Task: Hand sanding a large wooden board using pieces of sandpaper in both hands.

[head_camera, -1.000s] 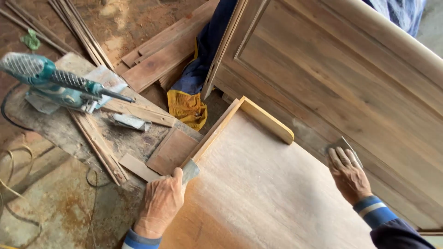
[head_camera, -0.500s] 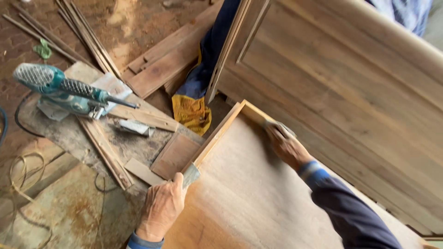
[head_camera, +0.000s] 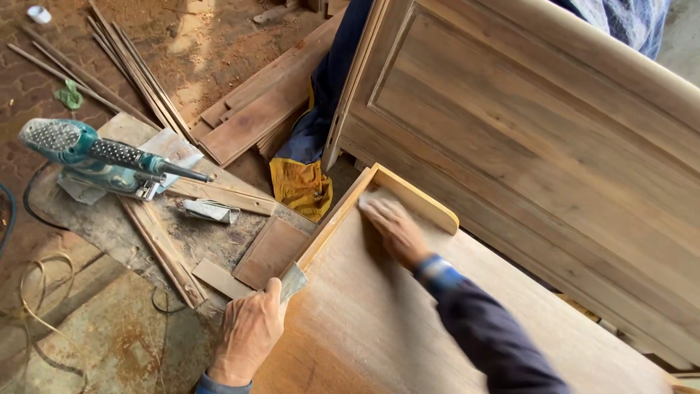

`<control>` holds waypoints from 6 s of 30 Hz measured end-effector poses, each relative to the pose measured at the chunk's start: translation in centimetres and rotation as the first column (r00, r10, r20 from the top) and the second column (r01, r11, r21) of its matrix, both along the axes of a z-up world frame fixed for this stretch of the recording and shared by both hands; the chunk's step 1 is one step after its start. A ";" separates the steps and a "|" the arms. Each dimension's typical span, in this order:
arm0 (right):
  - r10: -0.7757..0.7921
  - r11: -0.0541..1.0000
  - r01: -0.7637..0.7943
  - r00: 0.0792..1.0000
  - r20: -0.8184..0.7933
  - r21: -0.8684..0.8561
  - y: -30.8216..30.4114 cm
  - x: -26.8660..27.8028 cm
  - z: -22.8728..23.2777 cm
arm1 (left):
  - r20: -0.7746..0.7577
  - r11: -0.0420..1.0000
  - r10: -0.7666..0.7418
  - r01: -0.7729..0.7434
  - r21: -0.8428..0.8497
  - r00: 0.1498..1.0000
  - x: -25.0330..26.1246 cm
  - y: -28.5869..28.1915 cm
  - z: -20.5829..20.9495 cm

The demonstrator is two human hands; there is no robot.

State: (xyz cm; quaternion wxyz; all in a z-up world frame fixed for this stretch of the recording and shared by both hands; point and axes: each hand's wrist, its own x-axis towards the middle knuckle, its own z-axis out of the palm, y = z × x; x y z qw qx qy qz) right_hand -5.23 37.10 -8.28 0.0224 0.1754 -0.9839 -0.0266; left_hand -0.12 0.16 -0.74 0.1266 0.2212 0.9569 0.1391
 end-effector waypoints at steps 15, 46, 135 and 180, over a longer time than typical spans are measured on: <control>-0.647 0.716 0.645 0.757 0.093 -0.267 12.2 16.7 2.5 | -0.041 1.000 0.013 -0.012 0.012 0.999 0.2 0.4 0.3; -0.028 0.936 0.007 0.998 -0.056 -0.351 -4.2 2.6 -3.0 | -0.030 0.998 -0.035 0.034 -0.049 0.999 0.1 -1.1 -3.2; 0.098 0.886 -0.137 0.989 -0.109 -0.444 -4.0 -1.3 -0.1 | -0.027 0.999 0.051 -0.051 -0.005 0.998 2.9 -1.0 0.8; 0.004 0.876 0.137 0.957 0.290 -0.463 5.2 17.2 2.3 | -0.022 0.999 0.047 -0.046 0.018 0.999 2.5 -0.5 0.6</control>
